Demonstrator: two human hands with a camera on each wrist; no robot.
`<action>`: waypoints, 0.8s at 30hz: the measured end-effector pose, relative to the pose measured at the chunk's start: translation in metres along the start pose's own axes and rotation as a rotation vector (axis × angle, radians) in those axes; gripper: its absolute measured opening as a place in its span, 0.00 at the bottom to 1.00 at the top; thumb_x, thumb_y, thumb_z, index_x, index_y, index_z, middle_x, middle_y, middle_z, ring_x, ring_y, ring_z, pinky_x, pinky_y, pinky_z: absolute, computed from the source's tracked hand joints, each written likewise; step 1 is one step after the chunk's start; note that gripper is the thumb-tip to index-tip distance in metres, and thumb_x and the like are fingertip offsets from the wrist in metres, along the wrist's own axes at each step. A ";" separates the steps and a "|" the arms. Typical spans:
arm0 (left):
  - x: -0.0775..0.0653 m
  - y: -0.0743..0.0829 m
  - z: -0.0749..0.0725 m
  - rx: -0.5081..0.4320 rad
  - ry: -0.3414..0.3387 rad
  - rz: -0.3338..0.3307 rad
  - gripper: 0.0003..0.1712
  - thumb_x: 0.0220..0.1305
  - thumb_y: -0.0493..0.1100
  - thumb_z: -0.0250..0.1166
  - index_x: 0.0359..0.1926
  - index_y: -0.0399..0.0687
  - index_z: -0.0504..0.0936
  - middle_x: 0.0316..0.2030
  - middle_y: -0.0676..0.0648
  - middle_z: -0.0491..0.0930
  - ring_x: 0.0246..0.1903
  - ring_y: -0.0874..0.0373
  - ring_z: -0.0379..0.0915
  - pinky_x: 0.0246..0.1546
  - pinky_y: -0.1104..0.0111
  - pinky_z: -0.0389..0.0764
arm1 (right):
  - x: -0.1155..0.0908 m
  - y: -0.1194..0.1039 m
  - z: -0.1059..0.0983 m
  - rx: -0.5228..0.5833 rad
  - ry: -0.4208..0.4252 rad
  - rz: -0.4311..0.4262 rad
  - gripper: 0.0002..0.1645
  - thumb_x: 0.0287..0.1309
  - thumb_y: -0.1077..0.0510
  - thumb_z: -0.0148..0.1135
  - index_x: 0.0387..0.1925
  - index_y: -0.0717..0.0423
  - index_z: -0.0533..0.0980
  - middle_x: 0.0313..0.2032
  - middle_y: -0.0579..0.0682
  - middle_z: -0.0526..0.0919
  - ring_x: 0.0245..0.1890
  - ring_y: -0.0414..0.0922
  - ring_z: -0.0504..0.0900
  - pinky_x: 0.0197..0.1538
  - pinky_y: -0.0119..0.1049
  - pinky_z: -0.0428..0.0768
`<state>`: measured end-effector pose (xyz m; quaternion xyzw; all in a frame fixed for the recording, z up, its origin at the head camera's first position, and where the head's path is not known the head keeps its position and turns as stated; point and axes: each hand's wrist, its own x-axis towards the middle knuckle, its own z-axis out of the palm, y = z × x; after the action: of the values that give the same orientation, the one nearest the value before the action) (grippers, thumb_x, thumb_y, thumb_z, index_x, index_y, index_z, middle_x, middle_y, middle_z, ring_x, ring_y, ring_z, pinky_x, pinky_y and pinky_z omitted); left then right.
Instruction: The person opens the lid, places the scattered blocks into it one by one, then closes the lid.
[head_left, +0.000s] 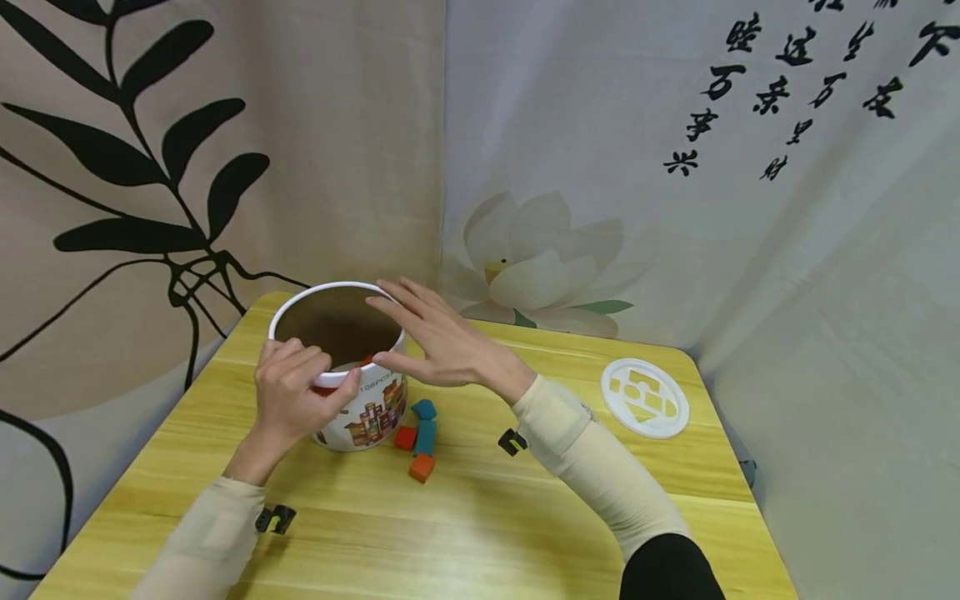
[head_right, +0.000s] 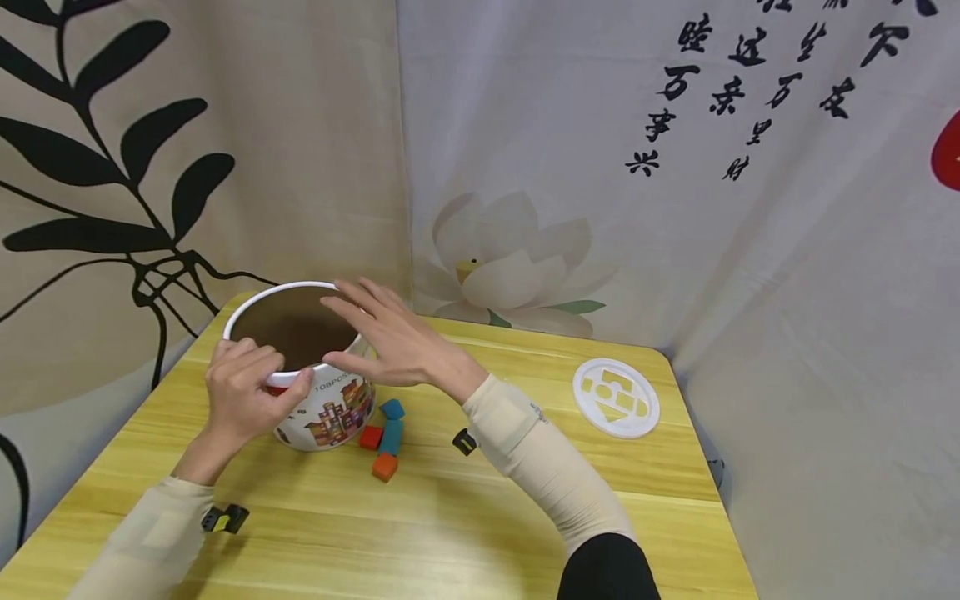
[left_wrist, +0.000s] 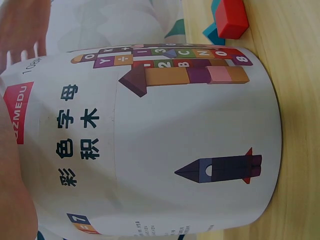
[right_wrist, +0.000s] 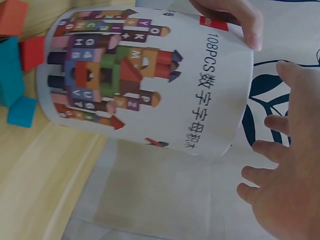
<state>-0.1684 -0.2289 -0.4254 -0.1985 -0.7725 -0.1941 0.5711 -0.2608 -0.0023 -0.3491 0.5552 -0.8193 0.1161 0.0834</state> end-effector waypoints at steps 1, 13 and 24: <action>0.000 0.000 0.000 -0.002 0.001 -0.001 0.28 0.52 0.55 0.63 0.08 0.49 0.60 0.07 0.54 0.58 0.13 0.55 0.51 0.22 0.54 0.57 | -0.004 0.001 0.001 0.001 0.010 -0.001 0.49 0.70 0.28 0.46 0.82 0.44 0.51 0.81 0.43 0.39 0.78 0.42 0.31 0.78 0.49 0.46; -0.002 0.001 0.000 -0.018 -0.001 -0.035 0.28 0.51 0.56 0.63 0.08 0.49 0.60 0.07 0.52 0.59 0.14 0.54 0.52 0.23 0.52 0.57 | -0.053 0.013 0.018 0.045 0.084 0.019 0.47 0.71 0.32 0.50 0.80 0.53 0.56 0.81 0.50 0.47 0.78 0.45 0.36 0.76 0.53 0.51; -0.003 0.000 0.001 -0.014 -0.014 -0.043 0.28 0.51 0.56 0.63 0.08 0.50 0.60 0.07 0.51 0.60 0.14 0.53 0.53 0.24 0.52 0.58 | -0.084 0.029 0.057 0.079 0.044 0.137 0.46 0.71 0.32 0.50 0.80 0.52 0.57 0.80 0.50 0.50 0.78 0.48 0.40 0.75 0.55 0.53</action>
<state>-0.1682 -0.2287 -0.4281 -0.1871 -0.7793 -0.2104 0.5598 -0.2575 0.0665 -0.4288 0.4979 -0.8482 0.1662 0.0711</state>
